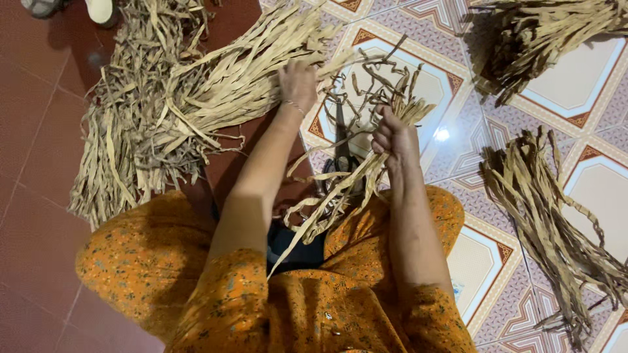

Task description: The person sits on a tiled floor and uses scissors to cut dried plant strips from a large bundle. They repeatedly pull strips from the bundle, cut them into smaller pieces, and place the cut pieces into a separate pile on the floor.

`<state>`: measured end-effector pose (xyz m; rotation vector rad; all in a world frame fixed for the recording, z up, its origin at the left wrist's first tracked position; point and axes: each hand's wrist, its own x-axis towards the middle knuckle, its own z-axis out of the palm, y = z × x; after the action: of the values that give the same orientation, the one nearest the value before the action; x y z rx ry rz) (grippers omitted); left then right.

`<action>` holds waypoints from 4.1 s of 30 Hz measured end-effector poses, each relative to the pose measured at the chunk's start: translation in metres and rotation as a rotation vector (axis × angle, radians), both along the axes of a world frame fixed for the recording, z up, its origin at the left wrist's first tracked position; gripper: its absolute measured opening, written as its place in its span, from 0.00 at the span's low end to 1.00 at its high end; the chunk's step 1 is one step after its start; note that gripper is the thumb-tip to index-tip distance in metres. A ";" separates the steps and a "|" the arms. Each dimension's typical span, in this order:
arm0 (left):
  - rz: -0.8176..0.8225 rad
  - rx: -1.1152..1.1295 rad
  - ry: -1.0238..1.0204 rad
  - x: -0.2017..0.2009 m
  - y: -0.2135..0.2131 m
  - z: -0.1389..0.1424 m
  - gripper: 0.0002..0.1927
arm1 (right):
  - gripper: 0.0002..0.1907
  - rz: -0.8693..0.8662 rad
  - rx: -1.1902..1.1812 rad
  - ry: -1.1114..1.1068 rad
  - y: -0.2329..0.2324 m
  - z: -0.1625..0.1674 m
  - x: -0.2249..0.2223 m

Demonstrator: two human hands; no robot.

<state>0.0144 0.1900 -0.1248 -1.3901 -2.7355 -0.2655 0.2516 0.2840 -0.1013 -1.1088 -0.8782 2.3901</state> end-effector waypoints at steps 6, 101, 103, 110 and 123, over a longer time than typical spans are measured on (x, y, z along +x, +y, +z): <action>0.164 0.043 -0.790 -0.008 -0.028 0.033 0.07 | 0.11 -0.055 -0.002 0.076 -0.002 0.001 -0.018; 0.405 -0.415 -0.032 -0.075 -0.217 0.008 0.34 | 0.10 -0.667 0.342 0.453 0.181 -0.030 0.190; 0.394 -0.388 -0.020 -0.075 -0.218 0.009 0.34 | 0.11 -0.755 0.336 0.380 0.192 -0.024 0.211; 0.324 -0.443 -0.146 -0.081 -0.223 0.025 0.42 | 0.08 -0.858 0.351 0.396 0.211 0.016 0.252; -0.527 0.372 -0.406 0.044 -0.055 0.215 0.67 | 0.15 -0.389 0.862 0.427 0.143 0.160 0.079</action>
<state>0.0583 0.1349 0.0900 -2.0788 -2.3257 -1.1279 0.3303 0.4272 0.0591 -0.3601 -1.2097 1.5532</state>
